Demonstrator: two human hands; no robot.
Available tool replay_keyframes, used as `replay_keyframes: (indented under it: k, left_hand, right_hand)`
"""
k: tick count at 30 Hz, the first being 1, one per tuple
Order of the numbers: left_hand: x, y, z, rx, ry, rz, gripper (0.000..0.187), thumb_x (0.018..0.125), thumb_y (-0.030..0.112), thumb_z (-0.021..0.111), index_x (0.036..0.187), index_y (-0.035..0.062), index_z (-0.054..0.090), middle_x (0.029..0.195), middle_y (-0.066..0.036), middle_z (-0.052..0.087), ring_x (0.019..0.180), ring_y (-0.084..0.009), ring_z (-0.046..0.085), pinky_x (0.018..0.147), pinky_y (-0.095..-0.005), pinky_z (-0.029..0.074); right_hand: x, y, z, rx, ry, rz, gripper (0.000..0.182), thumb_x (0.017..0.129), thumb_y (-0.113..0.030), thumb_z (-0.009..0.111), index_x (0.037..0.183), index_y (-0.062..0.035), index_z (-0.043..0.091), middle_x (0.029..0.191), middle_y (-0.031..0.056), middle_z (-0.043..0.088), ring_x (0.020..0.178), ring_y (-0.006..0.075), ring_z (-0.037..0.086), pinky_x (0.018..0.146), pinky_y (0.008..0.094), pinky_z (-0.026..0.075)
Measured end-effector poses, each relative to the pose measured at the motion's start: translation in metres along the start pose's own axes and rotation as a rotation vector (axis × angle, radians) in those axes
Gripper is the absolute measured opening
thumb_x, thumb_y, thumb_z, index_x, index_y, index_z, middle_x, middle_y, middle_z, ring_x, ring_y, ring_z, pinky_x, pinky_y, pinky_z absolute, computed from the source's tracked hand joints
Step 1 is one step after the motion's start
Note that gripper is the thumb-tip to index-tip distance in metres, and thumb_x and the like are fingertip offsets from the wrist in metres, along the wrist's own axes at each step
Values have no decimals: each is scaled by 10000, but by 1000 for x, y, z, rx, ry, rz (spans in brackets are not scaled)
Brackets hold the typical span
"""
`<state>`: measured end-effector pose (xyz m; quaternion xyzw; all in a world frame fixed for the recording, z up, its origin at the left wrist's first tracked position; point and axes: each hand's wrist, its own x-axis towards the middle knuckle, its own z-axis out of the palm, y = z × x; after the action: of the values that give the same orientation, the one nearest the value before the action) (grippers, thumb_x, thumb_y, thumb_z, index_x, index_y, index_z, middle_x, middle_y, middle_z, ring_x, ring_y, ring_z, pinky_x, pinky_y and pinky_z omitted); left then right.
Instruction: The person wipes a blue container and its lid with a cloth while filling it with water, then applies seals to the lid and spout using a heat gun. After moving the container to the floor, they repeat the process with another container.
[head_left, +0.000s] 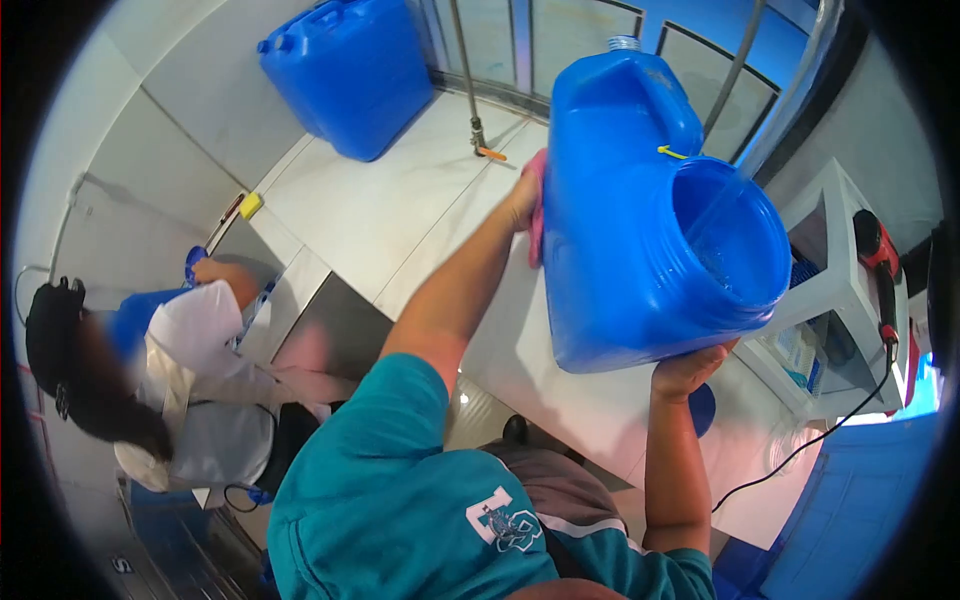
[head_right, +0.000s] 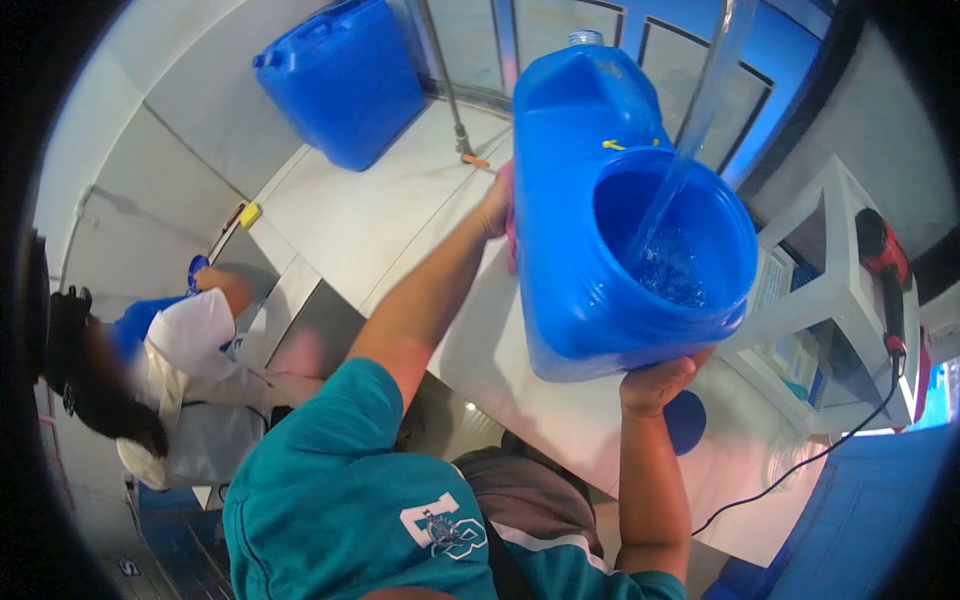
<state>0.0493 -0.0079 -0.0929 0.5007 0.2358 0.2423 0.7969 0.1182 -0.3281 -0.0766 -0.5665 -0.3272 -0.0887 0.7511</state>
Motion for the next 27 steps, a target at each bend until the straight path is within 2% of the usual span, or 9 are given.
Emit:
replay_keyframes:
  k: [2,13,16,18,19,21,23,26,27]
  left_hand:
    - [-20,-47,-5,35,129,-54,911,953,761,303,1478,30,443,1357,-187,586,1185,-266,608,981,-442,518]
    - [-253,-104,76,343,-3,53,633,1083,440,401,1568,42,319,1561,-121,381,1384,-222,410,1161,-374,337]
    - [-286,-85,63,212,-75,135,613,1033,347,550,1533,38,378,1501,-90,448,1361,-208,435,1142,-376,363]
    - [-309,-62,48,91,-166,122,599,979,236,671,1498,39,446,1429,-63,530,1324,-194,483,1125,-380,389]
    - [-320,-50,47,40,-216,121,594,978,241,670,1492,40,452,1422,-66,536,1314,-199,492,1117,-384,396]
    - [-338,-28,47,-41,-214,139,583,975,251,668,1480,42,465,1409,-71,549,1295,-207,509,1100,-390,410]
    - [-350,-13,51,-118,-144,173,572,972,261,665,1468,45,478,1395,-75,562,1275,-215,526,1083,-397,424]
    - [-359,-10,62,-233,-15,182,558,968,276,662,1450,48,498,1375,-83,581,1246,-228,552,1057,-407,445]
    - [-363,-12,68,-257,14,176,553,967,281,661,1444,50,504,1368,-85,588,1236,-232,560,1049,-411,452]
  right_hand:
    - [0,-5,1,-35,-17,-9,906,1010,-714,266,1500,46,315,1488,186,410,1371,293,419,1149,432,322]
    - [11,-10,-7,-1,-178,-147,863,1043,-638,290,1495,94,237,1456,241,393,1347,314,421,1144,423,316]
    - [12,-26,-22,47,-277,-96,771,1062,-538,391,1479,100,278,1464,232,385,1341,295,422,1140,405,319]
    - [10,-57,-44,-438,-293,-185,688,1043,-443,516,1479,60,343,1464,190,420,1351,281,432,1122,395,349]
    - [2,-47,-57,-422,-304,-184,688,1043,-443,516,1479,60,343,1464,190,420,1351,281,432,1122,395,349]
    - [-13,-38,-77,98,-642,-16,670,1002,-360,603,1484,35,354,1450,189,461,1315,283,479,1114,418,368]
    - [-16,-85,-61,261,-940,72,696,977,-355,645,1500,2,357,1451,184,490,1309,291,506,1109,440,386]
    - [-28,-89,-33,485,-1118,353,764,998,-415,598,1564,-12,281,1567,185,387,1486,313,323,1196,451,276]
    - [-41,-82,-22,601,-1118,372,732,1011,-429,580,1554,-18,311,1550,167,416,1459,284,361,1184,430,301]
